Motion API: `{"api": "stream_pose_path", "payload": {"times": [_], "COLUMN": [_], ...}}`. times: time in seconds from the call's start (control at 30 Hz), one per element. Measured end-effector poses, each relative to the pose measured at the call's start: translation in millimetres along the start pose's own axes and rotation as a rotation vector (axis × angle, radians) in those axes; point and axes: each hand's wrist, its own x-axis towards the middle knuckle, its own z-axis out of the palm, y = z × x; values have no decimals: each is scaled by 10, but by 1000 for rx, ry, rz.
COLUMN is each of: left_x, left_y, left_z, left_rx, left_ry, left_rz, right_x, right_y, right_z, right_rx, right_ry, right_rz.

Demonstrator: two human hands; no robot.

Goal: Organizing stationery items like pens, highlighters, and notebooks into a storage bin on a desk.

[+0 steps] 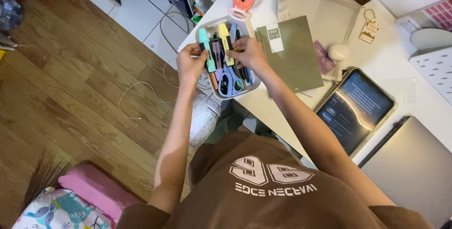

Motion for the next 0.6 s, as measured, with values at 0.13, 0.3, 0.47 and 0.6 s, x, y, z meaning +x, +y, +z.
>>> {"api": "stream_pose_path", "payload": {"times": [0.13,0.3,0.47,0.6], "left_x": [44,83,41,-78], "left_y": [135,140,103,45], "left_z": [-131,-270,-270,1], "left_rx": [-186,-277,-297,-291], "left_ry": [-43,-100,-199,-226], "left_rz": [-136,-189,-206,-257], "right_x": [141,78,232,190], "right_y": [121,-267,-552,-674], "right_z": [-30,-223,-554,-600], "right_rx": [-93,-194,-305,-301], "right_ry": [29,13,88,127], "right_rz": [-105,-100,-298,-333]}}
